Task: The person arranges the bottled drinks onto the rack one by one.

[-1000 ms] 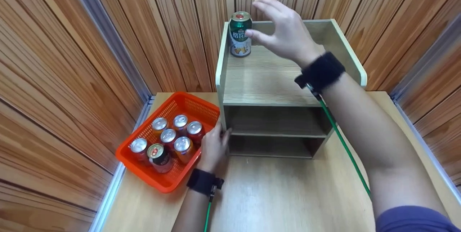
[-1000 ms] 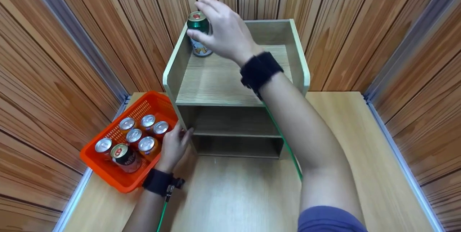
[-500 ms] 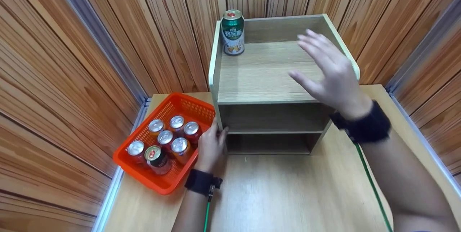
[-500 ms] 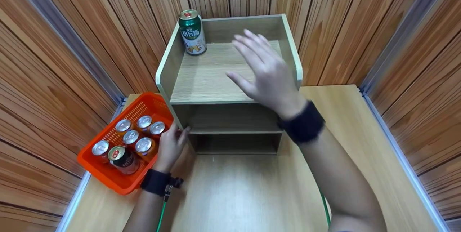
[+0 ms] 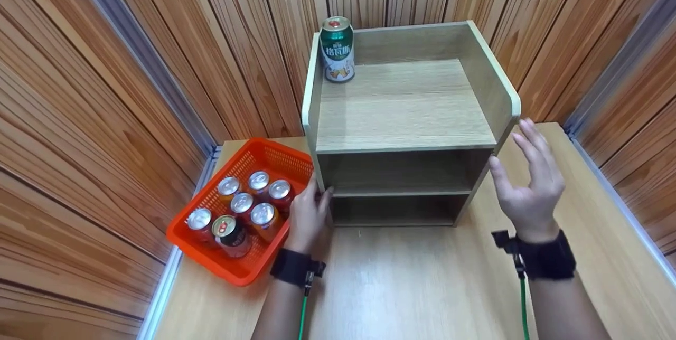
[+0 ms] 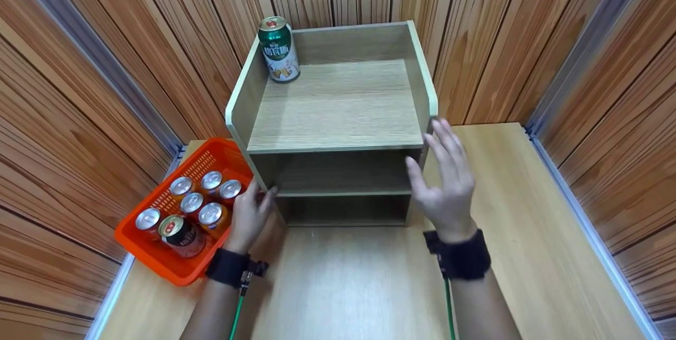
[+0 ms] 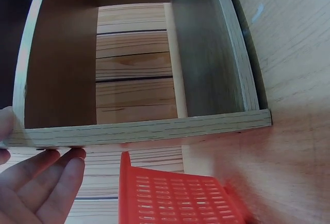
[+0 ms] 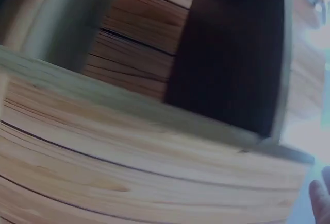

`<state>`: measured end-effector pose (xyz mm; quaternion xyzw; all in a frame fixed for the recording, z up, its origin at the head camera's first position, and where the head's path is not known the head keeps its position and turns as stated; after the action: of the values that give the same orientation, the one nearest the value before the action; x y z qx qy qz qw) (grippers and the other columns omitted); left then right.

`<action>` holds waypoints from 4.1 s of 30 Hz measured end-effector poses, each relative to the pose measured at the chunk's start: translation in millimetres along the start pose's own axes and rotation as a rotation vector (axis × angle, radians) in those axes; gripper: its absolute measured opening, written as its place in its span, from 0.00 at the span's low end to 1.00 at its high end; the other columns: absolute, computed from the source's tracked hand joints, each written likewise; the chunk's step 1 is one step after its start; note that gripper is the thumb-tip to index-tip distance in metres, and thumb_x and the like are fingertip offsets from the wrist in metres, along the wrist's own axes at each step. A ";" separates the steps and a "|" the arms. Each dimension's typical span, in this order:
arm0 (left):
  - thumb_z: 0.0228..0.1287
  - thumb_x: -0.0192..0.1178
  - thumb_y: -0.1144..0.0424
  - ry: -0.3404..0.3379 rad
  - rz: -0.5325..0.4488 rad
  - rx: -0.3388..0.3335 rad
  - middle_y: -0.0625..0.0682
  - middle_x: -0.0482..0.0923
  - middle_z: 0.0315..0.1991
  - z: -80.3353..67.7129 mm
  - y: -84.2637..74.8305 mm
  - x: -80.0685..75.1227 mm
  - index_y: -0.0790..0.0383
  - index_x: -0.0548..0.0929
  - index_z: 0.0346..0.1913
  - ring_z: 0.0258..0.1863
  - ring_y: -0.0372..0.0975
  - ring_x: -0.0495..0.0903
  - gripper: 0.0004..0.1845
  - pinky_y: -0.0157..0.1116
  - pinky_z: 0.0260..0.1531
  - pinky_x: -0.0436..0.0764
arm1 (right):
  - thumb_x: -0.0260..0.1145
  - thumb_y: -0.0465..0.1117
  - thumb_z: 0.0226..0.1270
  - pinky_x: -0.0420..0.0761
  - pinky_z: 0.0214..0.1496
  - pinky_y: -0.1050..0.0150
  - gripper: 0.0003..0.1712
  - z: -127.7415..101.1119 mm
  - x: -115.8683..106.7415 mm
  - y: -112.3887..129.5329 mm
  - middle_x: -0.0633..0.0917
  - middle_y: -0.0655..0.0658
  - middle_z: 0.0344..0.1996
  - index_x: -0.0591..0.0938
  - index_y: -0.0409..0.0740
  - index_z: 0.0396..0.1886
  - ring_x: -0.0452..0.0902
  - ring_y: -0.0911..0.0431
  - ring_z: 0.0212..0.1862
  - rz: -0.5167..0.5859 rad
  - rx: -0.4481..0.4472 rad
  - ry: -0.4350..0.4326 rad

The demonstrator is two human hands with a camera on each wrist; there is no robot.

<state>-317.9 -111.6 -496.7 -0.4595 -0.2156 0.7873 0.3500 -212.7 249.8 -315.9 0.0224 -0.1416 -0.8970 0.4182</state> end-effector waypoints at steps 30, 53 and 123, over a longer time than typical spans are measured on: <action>0.67 0.62 0.55 0.003 0.025 -0.041 0.51 0.83 0.35 -1.8 1.2 -1.8 0.56 0.76 0.59 0.32 0.39 0.81 0.21 0.39 0.37 0.83 | 0.67 0.36 0.65 0.63 0.69 0.57 0.45 -149.4 15.5 -127.2 0.61 0.41 0.73 0.54 0.46 0.77 0.58 0.49 0.72 0.090 0.851 0.433; 0.59 0.69 0.53 0.251 0.415 -0.189 0.57 0.84 0.41 -1.6 19.6 -80.9 0.61 0.79 0.60 0.37 0.49 0.81 0.27 0.50 0.40 0.80 | 0.70 0.34 0.61 0.75 0.54 0.70 0.23 -155.9 16.4 -138.6 0.84 0.39 0.50 0.79 0.36 0.56 0.78 0.52 0.54 -0.045 0.717 0.384; 0.49 0.76 0.57 -0.162 0.360 -0.024 0.60 0.80 0.55 -22.9 -5.6 -158.9 0.65 0.80 0.58 0.51 0.53 0.79 0.32 0.57 0.60 0.68 | 0.66 0.43 0.68 0.73 0.59 0.48 0.25 -165.8 18.5 -136.4 0.80 0.36 0.55 0.74 0.39 0.62 0.74 0.46 0.59 -0.064 0.757 0.420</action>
<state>-243.1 -226.6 -413.1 -0.4297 -0.1667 0.8691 0.1795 -299.8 280.0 -510.6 0.3606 -0.3717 -0.7702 0.3724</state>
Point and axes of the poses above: each hand's wrist, its own z-axis towards the middle knuckle, its own x-axis out of the palm, y = z × x, the point moved 8 cm from there along z, towards the middle knuckle
